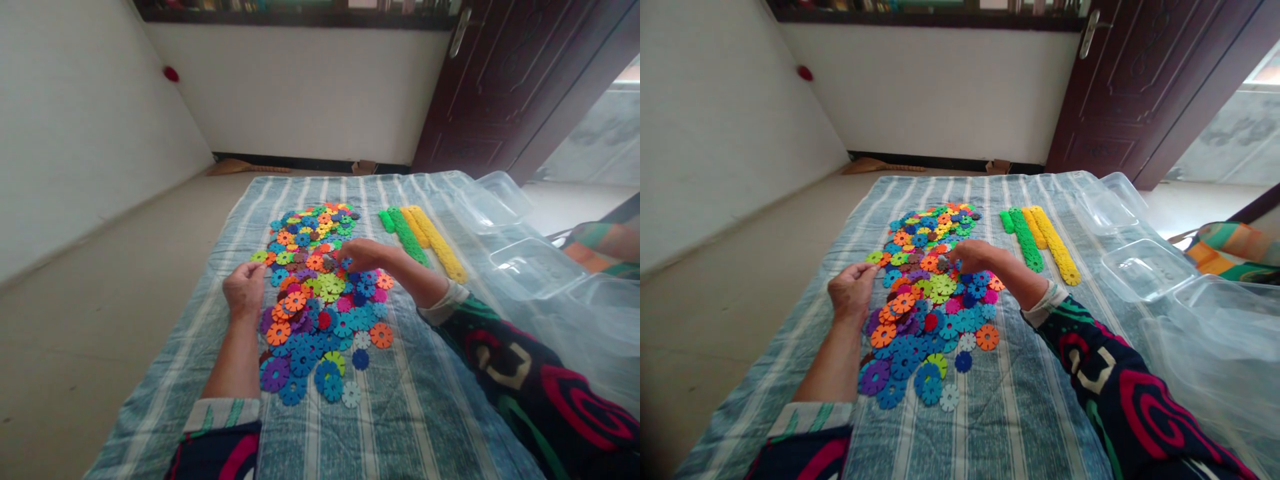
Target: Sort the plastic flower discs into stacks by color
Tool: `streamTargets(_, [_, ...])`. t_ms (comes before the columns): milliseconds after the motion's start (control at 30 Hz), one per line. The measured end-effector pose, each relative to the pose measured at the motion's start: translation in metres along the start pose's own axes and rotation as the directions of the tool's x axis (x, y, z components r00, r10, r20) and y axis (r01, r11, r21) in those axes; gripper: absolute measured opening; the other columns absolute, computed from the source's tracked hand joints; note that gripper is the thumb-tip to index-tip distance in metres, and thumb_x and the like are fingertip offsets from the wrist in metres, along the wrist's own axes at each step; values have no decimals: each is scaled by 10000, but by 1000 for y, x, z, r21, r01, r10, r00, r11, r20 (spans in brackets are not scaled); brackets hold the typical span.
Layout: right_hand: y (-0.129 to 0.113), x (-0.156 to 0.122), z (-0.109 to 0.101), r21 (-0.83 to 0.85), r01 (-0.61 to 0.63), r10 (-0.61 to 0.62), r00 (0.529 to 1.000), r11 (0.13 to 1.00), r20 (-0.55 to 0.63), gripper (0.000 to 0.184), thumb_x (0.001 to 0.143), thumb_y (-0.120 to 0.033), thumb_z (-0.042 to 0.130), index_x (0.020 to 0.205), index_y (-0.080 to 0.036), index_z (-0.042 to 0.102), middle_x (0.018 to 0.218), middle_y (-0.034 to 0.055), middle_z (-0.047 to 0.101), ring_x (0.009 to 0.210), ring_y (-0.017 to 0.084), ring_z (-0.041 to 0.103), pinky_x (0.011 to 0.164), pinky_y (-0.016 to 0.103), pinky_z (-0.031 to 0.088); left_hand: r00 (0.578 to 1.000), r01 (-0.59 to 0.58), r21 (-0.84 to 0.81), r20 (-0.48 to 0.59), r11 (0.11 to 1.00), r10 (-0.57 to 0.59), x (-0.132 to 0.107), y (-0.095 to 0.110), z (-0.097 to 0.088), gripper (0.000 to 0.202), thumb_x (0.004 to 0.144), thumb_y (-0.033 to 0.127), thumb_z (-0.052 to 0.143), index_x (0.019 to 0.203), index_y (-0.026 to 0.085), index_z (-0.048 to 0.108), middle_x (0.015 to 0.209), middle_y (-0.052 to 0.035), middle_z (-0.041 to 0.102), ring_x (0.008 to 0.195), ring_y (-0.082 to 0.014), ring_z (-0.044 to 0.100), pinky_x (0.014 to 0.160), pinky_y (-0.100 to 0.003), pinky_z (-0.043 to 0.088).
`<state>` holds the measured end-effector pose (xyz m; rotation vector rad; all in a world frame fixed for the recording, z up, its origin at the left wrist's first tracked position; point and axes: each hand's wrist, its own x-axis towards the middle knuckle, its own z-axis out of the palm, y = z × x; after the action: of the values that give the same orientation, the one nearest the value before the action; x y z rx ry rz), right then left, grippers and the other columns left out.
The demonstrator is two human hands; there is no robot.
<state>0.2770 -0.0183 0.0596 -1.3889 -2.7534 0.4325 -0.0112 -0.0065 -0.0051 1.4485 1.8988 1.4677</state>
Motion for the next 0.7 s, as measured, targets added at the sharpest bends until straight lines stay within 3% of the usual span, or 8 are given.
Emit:
streamTargets(167, [-1, -3, -3, 51, 1, 3, 998, 999, -66, 421, 694, -87, 611, 1080, -223, 707, 1027, 44, 711, 874, 163, 606, 726, 267, 421, 1000, -2, 10, -1, 1000, 2, 0, 0, -1, 264, 657, 373, 636, 801, 169, 722, 686, -10, 690, 679, -184, 635, 692, -285, 499])
streamTargets(400, [-5, -46, -11, 106, -3, 23, 982, 994, -185, 414, 731, -133, 630, 1141, -185, 669, 1074, 61, 691, 924, 170, 601, 790, 280, 431, 1000, -9, -10, 3, 1000, 9, -2, 0, 0, 251, 656, 361, 629, 788, 170, 723, 705, -12, 702, 698, -183, 643, 704, -280, 501])
streamTargets(700, [-11, -70, 8, 69, -16, 25, 991, 997, -129, 366, 723, -83, 580, 1052, -208, 678, 977, 37, 665, 891, 153, 566, 758, 278, 393, 1000, 14, -8, 11, 1000, -14, 1, -6, 1, 261, 658, 374, 639, 802, 172, 721, 705, -14, 701, 692, -183, 641, 673, -272, 491])
